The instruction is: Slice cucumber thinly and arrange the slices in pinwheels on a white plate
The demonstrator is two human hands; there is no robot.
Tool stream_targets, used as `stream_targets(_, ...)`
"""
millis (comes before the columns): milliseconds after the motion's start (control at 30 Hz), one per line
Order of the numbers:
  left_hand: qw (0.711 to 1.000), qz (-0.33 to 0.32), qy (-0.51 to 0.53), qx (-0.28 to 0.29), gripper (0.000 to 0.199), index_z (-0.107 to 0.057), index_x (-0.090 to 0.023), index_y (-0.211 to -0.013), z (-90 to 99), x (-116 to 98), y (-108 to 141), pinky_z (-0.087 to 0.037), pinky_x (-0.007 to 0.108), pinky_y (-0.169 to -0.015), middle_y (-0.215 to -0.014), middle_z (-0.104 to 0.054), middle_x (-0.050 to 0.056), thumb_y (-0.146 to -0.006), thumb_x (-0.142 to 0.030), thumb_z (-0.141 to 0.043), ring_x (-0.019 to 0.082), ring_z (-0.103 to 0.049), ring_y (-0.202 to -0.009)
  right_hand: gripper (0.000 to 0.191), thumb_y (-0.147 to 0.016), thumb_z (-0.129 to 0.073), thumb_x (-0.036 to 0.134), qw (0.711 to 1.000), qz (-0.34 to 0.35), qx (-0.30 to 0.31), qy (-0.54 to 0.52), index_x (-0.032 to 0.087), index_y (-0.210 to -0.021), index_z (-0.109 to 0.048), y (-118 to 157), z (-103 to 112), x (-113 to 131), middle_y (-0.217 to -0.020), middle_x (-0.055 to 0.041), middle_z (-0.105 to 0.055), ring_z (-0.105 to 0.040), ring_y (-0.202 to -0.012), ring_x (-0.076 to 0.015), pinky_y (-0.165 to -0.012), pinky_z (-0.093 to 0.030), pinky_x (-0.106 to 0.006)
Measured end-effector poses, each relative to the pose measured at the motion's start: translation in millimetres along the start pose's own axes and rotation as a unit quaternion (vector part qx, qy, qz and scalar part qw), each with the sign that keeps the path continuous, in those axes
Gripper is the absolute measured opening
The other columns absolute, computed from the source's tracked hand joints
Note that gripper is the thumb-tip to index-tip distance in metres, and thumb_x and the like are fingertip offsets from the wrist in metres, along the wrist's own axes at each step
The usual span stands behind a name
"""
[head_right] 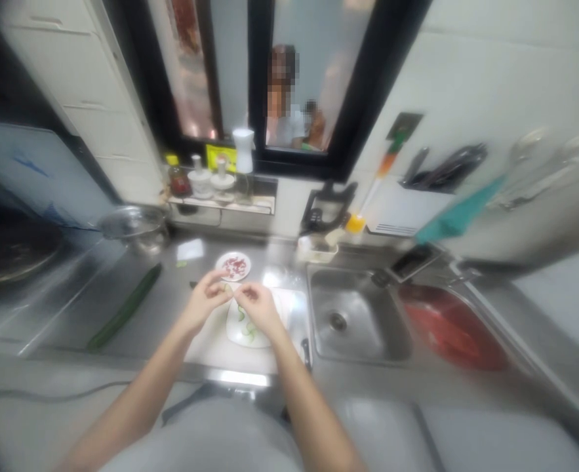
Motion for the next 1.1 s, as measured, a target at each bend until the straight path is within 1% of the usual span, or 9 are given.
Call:
stream_targets(267,1.0,-0.004,-0.017,-0.001,0.052,-0.054,-0.019,-0.109,-0.8,3.3,-1.2,-0.041,0.022,-0.066,-0.067,-0.056,-0.005,-0.063,-0.027,-0.077,0.009,-0.054,-0.064,0.018,-0.075,-0.06,0.035,1.0,-0.009,0.008,0.004,0.018,-0.07,-0.06,-2.5,0.4,-7.7,-0.056,0.0031,-0.056,-0.05,-0.052,-0.0092,-0.051,-0.042,-0.022)
stream_targets(433,1.0,-0.002,-0.019,-0.001,0.053,-0.054,-0.02,-0.109,-2.3,4.3,-1.4,-0.04,0.021,-0.064,-0.066,-0.057,-0.005,-0.062,-0.027,-0.077,0.009,-0.052,-0.062,0.014,-0.074,-0.058,0.031,1.0,-0.015,0.016,0.012,0.018,-0.071,-0.061,-5.9,1.1,-14.1,-0.055,0.0033,-0.056,-0.049,-0.05,-0.0086,-0.049,-0.042,-0.021)
stream_targets(600,1.0,0.005,-0.029,-0.007,0.05,-0.057,-0.019,-0.107,2.2,12.8,-5.9,-0.041,0.022,-0.066,-0.068,-0.058,-0.004,-0.062,-0.027,-0.077,0.01,-0.054,-0.065,0.013,-0.074,-0.057,0.03,0.999,-0.024,0.035,0.021,0.017,-0.073,-0.062,-10.0,3.0,-21.2,-0.055,0.0036,-0.057,-0.051,-0.05,-0.0087,-0.05,-0.043,-0.021)
stream_targets(667,0.999,0.001,-0.048,-0.01,0.043,-0.061,-0.018,-0.103,6.7,19.8,-9.6,-0.041,0.022,-0.067,-0.07,-0.059,-0.003,-0.063,-0.027,-0.075,0.011,-0.055,-0.067,0.014,-0.075,-0.057,0.03,0.998,-0.032,0.05,0.032,0.017,-0.074,-0.062,-12.1,4.0,-25.6,-0.056,0.003,-0.058,-0.052,-0.05,-0.0088,-0.051,-0.043,-0.021)
stream_targets(767,0.995,-0.014,-0.096,-0.023,0.029,-0.067,-0.017,-0.09,15.0,33.9,-15.6,-0.042,0.023,-0.068,-0.072,-0.061,-0.001,-0.063,-0.025,-0.074,0.012,-0.055,-0.07,0.014,-0.076,-0.055,0.029,0.994,-0.036,0.076,0.065,0.017,-0.073,-0.061,-16.3,5.3,-36.2,-0.059,0.0024,-0.06,-0.054,-0.052,-0.0095,-0.053,-0.042,-0.021)
stream_targets(867,0.99,-0.011,-0.138,-0.039,0.019,-0.068,-0.017,-0.08,21.7,52.3,-20.2,-0.042,0.023,-0.066,-0.071,-0.062,0.0,-0.062,-0.023,-0.073,0.013,-0.055,-0.07,0.014,-0.078,-0.053,0.028,0.988,-0.016,0.073,0.136,0.017,-0.072,-0.06,-21.1,7.1,-48.8,-0.059,0.0032,-0.058,-0.053,-0.055,-0.0101,-0.058,-0.041,-0.022)
stream_targets(1000,0.983,0.005,-0.175,-0.055,0.015,-0.069,-0.017,-0.075,27.6,76.5,-22.4,-0.04,0.023,-0.063,-0.066,-0.06,0.0,-0.061,-0.022,-0.072,0.013,-0.053,-0.065,0.011,-0.079,-0.052,0.022,0.963,0.005,0.057,0.262,0.018,-0.074,-0.061,-23.5,6.7,-64.1,-0.069,0.001,-0.062,-0.054,-0.065,-0.0118,-0.064,-0.038,-0.022)
stream_targets(1100,0.976,0.023,-0.206,-0.066,0.016,-0.069,-0.017,-0.074,32.4,93.1,-22.1,-0.038,0.022,-0.062,-0.062,-0.057,-0.002,-0.059,-0.024,-0.071,0.012,-0.05,-0.06,0.009,-0.08,-0.053,0.021,0.943,-0.018,0.055,0.327,0.018,-0.078,-0.062,-22.1,4.8,-75.2,-0.071,-0.0001,-0.063,-0.053,-0.067,-0.0125,-0.064,-0.035,-0.022)
Point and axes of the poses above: each hand's wrist, its own y-axis away from the middle knuckle, its own z-axis out of the back of the hand, x = y × z, the point moved 4 cm from there along -y, towards the middle knuckle
